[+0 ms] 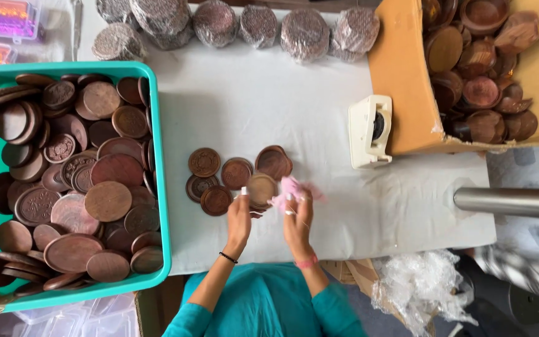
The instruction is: Cleaning and sorting wooden coasters and bowls using a cloth and organizing them into containers.
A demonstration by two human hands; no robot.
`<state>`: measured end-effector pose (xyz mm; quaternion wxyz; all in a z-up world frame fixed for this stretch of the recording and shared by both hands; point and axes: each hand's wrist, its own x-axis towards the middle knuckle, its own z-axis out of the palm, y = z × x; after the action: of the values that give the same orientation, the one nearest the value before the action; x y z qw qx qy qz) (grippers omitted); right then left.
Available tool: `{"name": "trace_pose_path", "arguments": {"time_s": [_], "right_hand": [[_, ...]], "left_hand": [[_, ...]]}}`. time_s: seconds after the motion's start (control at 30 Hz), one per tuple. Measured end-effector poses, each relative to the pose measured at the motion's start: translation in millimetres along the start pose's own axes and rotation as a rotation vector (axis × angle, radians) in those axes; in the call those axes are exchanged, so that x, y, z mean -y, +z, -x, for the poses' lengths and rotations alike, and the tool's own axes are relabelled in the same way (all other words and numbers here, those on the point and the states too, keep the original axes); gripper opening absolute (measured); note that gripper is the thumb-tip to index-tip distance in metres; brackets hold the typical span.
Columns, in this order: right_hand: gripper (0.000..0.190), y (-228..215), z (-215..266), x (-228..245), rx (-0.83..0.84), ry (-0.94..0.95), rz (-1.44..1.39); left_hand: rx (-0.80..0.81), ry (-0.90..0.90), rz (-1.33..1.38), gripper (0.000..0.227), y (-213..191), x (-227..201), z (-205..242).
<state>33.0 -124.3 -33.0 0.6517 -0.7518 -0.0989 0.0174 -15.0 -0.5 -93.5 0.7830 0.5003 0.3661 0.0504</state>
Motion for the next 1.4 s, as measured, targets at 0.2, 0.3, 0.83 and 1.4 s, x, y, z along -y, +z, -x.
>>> {"name": "trace_pose_path", "arguments": {"time_s": [0.2, 0.3, 0.83, 1.4], "right_hand": [[0.07, 3, 21, 9, 0.406, -0.485, 0.593], [0.059, -6, 23, 5, 0.385, -0.479, 0.607], [0.056, 9, 17, 28, 0.521, -0.156, -0.019], [0.04, 2, -10, 5, 0.293, -0.11, 0.289]], "left_hand": [[0.005, 0.128, -0.038, 0.046, -3, 26, -4], [0.039, 0.16, 0.042, 0.048, -17, 46, -23], [0.368, -0.325, 0.588, 0.067, 9, -10, 17], [0.42, -0.431, 0.664, 0.083, 20, -35, 39]]}}
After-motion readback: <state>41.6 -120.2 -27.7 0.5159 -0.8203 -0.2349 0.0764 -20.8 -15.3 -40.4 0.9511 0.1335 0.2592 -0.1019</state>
